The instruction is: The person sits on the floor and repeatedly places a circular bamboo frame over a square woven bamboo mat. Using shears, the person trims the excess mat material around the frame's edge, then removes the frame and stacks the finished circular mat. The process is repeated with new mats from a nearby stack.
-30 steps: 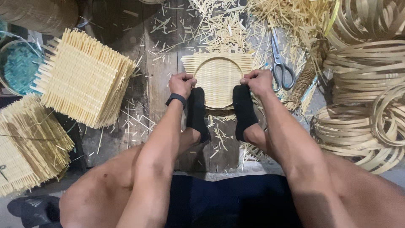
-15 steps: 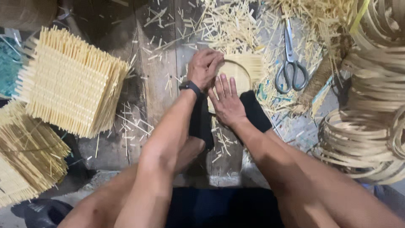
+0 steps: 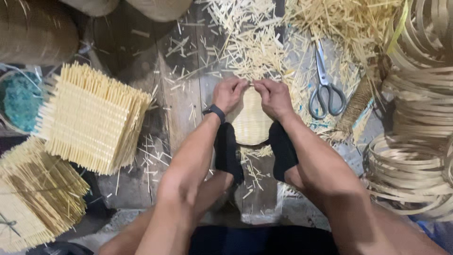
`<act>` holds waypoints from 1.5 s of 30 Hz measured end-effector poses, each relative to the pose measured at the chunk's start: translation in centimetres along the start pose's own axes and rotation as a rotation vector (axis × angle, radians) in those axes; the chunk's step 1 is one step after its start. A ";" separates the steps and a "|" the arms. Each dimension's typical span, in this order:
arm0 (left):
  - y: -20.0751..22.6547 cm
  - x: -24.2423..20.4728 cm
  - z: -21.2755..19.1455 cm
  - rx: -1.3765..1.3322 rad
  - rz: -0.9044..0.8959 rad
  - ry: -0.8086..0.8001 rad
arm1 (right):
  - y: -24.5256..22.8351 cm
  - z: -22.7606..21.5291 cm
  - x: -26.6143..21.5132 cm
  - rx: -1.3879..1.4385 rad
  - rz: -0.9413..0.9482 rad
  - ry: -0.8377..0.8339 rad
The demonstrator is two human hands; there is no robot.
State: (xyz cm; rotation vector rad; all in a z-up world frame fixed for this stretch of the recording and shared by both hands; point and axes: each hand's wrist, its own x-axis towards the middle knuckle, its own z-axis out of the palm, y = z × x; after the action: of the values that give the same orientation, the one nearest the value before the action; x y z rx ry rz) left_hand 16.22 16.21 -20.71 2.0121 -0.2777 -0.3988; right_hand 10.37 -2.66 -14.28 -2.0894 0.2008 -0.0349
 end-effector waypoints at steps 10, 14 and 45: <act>-5.0 2.5 1.9 -0.193 -0.346 -0.080 | 4.0 0.9 0.1 0.035 0.197 0.030; -2.0 1.5 0.2 0.001 -0.096 -0.134 | -1.4 -9.7 0.1 -0.172 0.020 -0.011; 7.0 -9.5 2.3 0.459 0.350 0.163 | 16.1 -11.6 -10.5 -0.237 0.518 -0.152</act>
State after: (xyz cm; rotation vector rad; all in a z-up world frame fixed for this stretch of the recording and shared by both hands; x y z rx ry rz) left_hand 6.42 14.64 -13.89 2.3658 -0.6535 0.0602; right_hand -3.28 -18.84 -21.74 -2.2004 0.6731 0.4782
